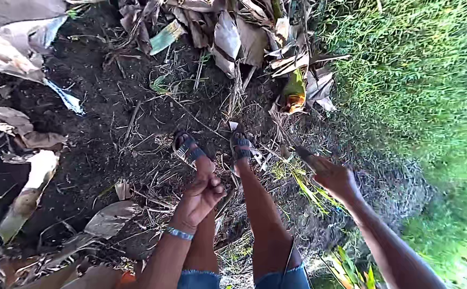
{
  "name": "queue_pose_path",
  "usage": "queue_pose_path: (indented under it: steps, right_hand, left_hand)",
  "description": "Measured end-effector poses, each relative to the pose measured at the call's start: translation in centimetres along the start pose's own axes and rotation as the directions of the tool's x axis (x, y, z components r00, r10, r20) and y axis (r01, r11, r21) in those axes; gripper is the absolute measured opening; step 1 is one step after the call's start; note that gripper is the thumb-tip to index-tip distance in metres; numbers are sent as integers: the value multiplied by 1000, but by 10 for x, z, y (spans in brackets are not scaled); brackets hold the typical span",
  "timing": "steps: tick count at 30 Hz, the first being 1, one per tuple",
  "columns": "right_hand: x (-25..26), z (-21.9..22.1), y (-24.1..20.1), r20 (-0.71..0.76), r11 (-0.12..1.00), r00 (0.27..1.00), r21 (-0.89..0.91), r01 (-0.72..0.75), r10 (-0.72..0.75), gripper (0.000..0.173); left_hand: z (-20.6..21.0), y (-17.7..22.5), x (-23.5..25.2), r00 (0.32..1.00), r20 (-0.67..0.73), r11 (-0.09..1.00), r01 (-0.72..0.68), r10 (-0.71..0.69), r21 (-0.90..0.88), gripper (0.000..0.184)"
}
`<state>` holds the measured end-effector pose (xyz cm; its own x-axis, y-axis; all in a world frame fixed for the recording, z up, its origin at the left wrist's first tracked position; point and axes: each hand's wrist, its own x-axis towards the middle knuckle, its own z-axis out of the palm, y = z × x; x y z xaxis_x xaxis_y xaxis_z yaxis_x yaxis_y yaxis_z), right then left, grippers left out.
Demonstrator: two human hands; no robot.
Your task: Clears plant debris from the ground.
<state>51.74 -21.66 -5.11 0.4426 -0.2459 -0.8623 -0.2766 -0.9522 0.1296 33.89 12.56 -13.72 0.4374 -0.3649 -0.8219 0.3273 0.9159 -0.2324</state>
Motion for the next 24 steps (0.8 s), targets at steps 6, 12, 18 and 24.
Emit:
queue_pose_path:
  steps: [6,12,18,24]
  right_hand:
    - [136,131,-69,20,1000,1000,26,4,-4,56]
    - [95,238,-90,-16,970,983,168,-177,182,80]
    - [104,204,-73,157,958,982,247,-144,107,86]
    - [186,84,25,126,902,991,432,-21,-37,75]
  left_hand:
    - [12,-27,38,989,-129,927,113,-70,357,34]
    - [18,-41,44,997,-67,772,13,38,635,31]
    - [38,-40,74,998,-68,624,59,-9,779,26]
    - [56,-73,146,987,-163,510,139,2,849,26]
